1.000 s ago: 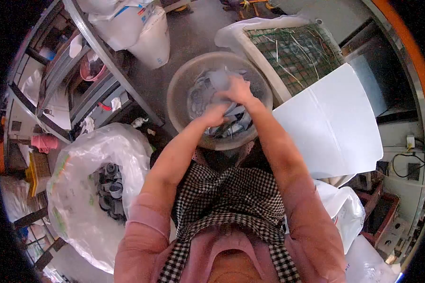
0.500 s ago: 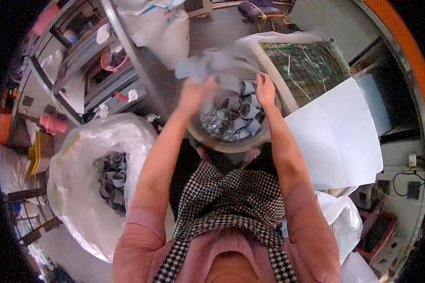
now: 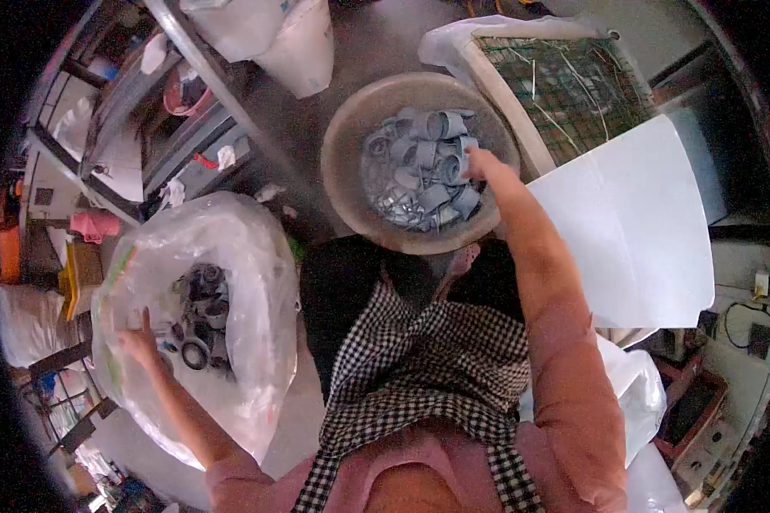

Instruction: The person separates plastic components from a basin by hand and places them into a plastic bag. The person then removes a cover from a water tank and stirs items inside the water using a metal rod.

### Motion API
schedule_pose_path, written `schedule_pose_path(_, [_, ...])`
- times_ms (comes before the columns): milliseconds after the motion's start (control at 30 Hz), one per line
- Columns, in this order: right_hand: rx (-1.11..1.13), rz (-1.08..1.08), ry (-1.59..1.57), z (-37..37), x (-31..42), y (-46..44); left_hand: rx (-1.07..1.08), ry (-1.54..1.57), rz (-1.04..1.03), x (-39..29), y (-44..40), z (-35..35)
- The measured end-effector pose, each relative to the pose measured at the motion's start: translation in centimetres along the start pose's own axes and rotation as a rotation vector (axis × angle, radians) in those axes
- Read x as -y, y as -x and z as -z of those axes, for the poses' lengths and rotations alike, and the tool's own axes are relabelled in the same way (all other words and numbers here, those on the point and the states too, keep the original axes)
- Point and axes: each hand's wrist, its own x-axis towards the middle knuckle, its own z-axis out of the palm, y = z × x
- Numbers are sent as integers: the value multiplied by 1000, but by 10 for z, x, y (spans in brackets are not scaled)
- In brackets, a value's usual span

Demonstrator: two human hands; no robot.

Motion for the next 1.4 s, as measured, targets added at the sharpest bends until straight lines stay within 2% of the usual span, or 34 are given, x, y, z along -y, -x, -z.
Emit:
schedule_pose_path(67, [40, -89, -14, -24, -1, -18, -79, -220, -245, -27, -10, -49])
schedule_pose_path(100, [54, -127, -23, -43, -9, -29, -54, -211, -420, -65, -12, -81])
schedule_pose_path(167, [78, -289, -125, -91, -31, -56, 433, 393, -526, -179, 30, -136])
schedule_pose_path(200, [90, -413, -220, -110, -40, -70, 815, 386, -521, -246, 53, -152])
schedule_pose_path(233, [108, -414, -227, -121, -41, -76, 942, 434, -746, -268, 77, -209])
schedule_pose_path(267, [54, -548, -340, -130, -39, -75, 883, 195, -1280, -305, 101, -228])
schedule_pose_path(300, [-5, -689, -447, -136, -39, -74, 1053, 48, -1374, -334, 125, -262])
schedule_pose_path(333, [-64, -834, -550, -142, -44, -77, 940, -82, -1534, -343, 150, -305])
schedule_pose_path(400, [-78, -853, -588, -159, -65, -92, 1072, -96, -1607, -391, 182, -356])
schedule_pose_path(467, [-26, -726, -578, -169, -76, -95, 1172, 24, -1469, -438, 205, -389])
schedule_pose_path(500, [28, -628, -593, -179, -85, -95, 1188, 32, -1476, -455, 218, -403])
schedule_pose_path(567, [105, -577, -421, -168, -72, -92, 957, 394, -1099, -478, 241, -432])
schedule_pose_path(667, [215, -558, -354, -143, -56, -90, 940, 434, -1052, -496, 254, -477])
schedule_pose_path(700, [148, -453, -243, -139, -52, -88, 1068, 468, -964, -501, 245, -464])
schedule_pose_path(733, [82, -343, -138, -134, -48, -85, 1080, 463, -963, -498, 239, -465])
schedule_pose_path(767, [-68, -232, -348, -124, -48, -79, 1105, 635, -955, -496, 228, -466])
schedule_pose_path(800, [-70, -231, -352, -108, -46, -74, 1121, 810, -943, -492, 218, -467])
schedule_pose_path(833, [-110, -193, -514, -92, -43, -69, 1246, 769, -812, -487, 210, -457])
schedule_pose_path(867, [-149, -151, -674, -81, -43, -65, 1240, 769, -813, -480, 203, -446])
schedule_pose_path(900, [-35, -148, -932, -97, -58, -80, 1572, 663, -516, -479, 186, -402])
schedule_pose_path(933, [-40, -140, -931, -116, -68, -92, 1857, 706, -259, -468, 184, -408])
schedule_pose_path(967, [-77, -8, -1082, -135, -76, -103, 2084, 683, 42, -457, 181, -415])
schedule_pose_path(1000, [-97, 60, -1157, -138, -75, -107, 2078, 685, 39, -455, 180, -409])
schedule_pose_path(1033, [-113, 130, -1233, -137, -72, -110, 2278, 905, 151, -451, 181, -396])
schedule_pose_path(1067, [-191, 81, -1292, -139, -66, -112, 2467, 1132, 277, -445, 184, -382])
schedule_pose_path(1100, [-233, 55, -1321, -126, -56, -107, 2445, 1226, 396, -449, 179, -345])
schedule_pose_path(1133, [-276, 31, -1349, -112, -47, -102, 2448, 1222, 391, -446, 179, -332])
schedule_pose_path(1200, [-166, 59, -1062, -53, -23, -80, 2062, 1221, 293, -440, 172, -322])
schedule_pose_path(1233, [-229, 150, -727, -68, -36, -99, 2078, 1300, 371, -440, 165, -324])
schedule_pose_path(1267, [-228, 150, -730, -76, -41, -105, 2077, 1296, 372, -439, 159, -326])
schedule_pose_path(1333, [-111, 78, -114, -94, -53, -115, 1672, 1311, 503, -443, 144, -324])
schedule_pose_path(1367, [-195, 86, 130, -107, -57, -116, 1728, 1343, 387, -435, 138, -336])
schedule_pose_path(1400, [-194, 92, 130, -119, -57, -118, 1722, 1344, 389, -438, 138, -337])
